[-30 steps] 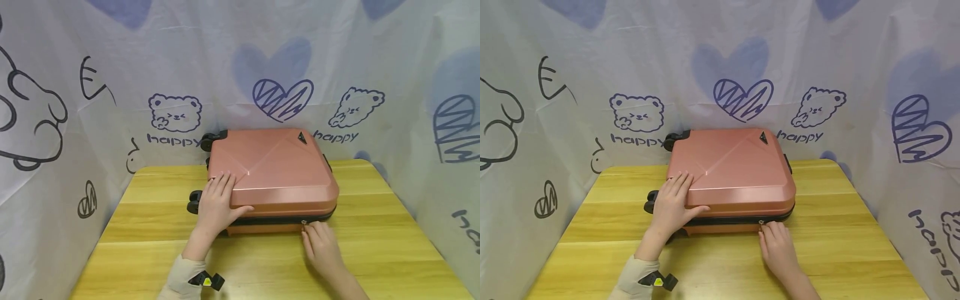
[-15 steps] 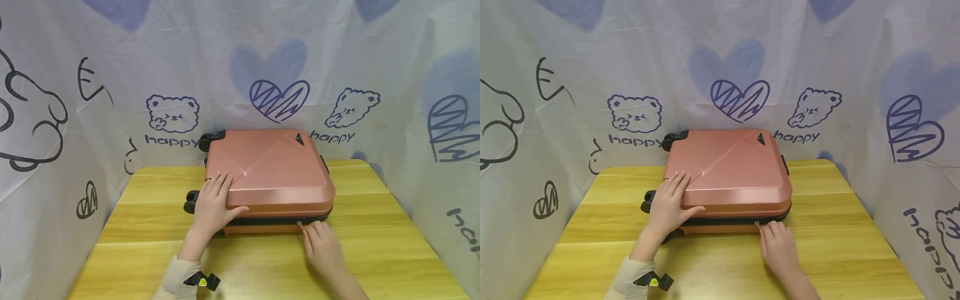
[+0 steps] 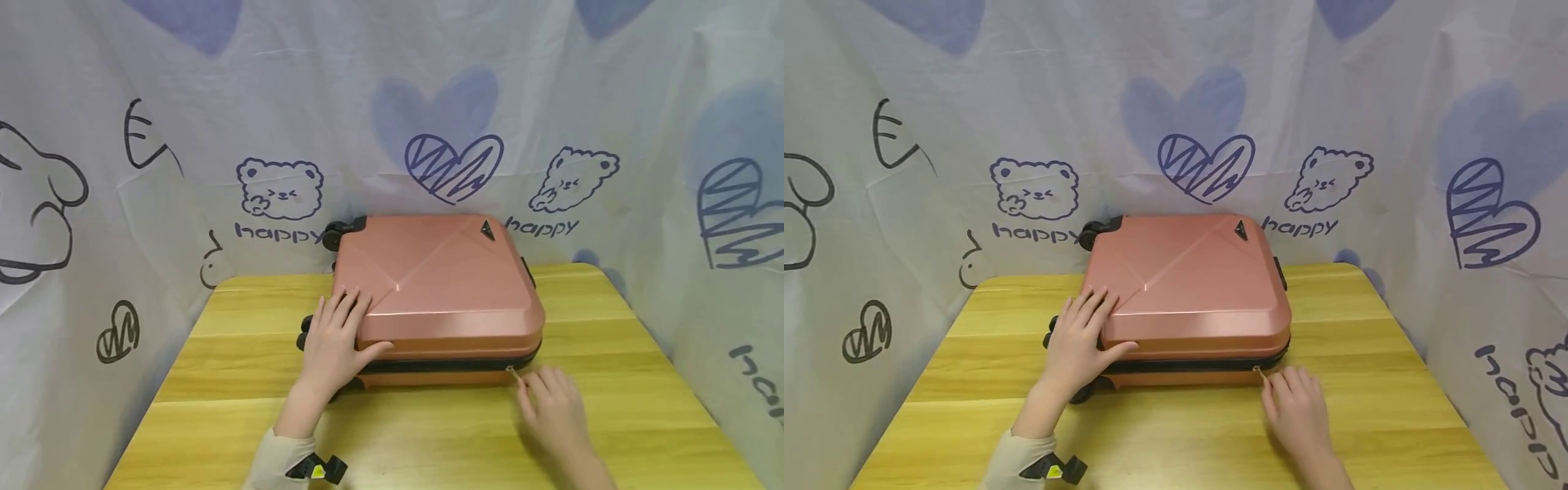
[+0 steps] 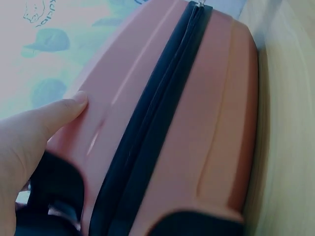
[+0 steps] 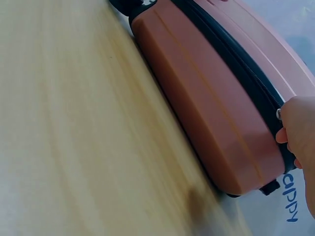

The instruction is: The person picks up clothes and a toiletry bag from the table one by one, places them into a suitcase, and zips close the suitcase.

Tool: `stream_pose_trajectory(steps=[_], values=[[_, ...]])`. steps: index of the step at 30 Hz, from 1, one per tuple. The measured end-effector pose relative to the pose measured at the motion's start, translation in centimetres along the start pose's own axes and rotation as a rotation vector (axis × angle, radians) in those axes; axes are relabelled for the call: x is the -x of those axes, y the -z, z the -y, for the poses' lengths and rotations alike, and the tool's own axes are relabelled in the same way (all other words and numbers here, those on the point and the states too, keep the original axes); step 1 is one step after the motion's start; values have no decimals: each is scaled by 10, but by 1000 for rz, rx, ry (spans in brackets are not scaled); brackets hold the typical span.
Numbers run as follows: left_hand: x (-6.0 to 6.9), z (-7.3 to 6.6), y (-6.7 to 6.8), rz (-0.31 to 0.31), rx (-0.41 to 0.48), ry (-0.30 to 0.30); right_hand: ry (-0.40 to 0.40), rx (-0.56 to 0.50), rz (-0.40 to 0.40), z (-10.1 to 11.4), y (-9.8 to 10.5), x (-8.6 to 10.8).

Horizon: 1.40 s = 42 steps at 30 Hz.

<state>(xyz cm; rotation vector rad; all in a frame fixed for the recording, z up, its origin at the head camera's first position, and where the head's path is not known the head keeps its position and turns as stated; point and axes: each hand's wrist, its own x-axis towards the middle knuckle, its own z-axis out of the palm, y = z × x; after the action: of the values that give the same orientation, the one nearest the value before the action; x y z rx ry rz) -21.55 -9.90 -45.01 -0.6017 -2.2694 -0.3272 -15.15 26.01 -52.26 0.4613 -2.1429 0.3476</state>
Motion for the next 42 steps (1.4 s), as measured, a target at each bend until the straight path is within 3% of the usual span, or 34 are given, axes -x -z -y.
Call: stream_pose_trajectory(steps=[8,15,20,26,33,38,42], values=[[14,21,11,-40,-35,-23,13,-70,-63,9,-10,5],[20,31,13,-49,-93,-23,15,-86,-64,12,-13,6],[16,40,13,-23,-132,-103,18,-91,-43,11,-12,6],[11,47,12,3,-102,-173,2,-83,18,13,-9,6],[3,53,13,-24,-58,-232,26,-100,-3,12,-7,3],[-5,53,19,-45,-49,-251,60,-117,15,12,-9,0],[-7,52,23,-21,-43,-236,103,-130,-5,18,-15,-4]])
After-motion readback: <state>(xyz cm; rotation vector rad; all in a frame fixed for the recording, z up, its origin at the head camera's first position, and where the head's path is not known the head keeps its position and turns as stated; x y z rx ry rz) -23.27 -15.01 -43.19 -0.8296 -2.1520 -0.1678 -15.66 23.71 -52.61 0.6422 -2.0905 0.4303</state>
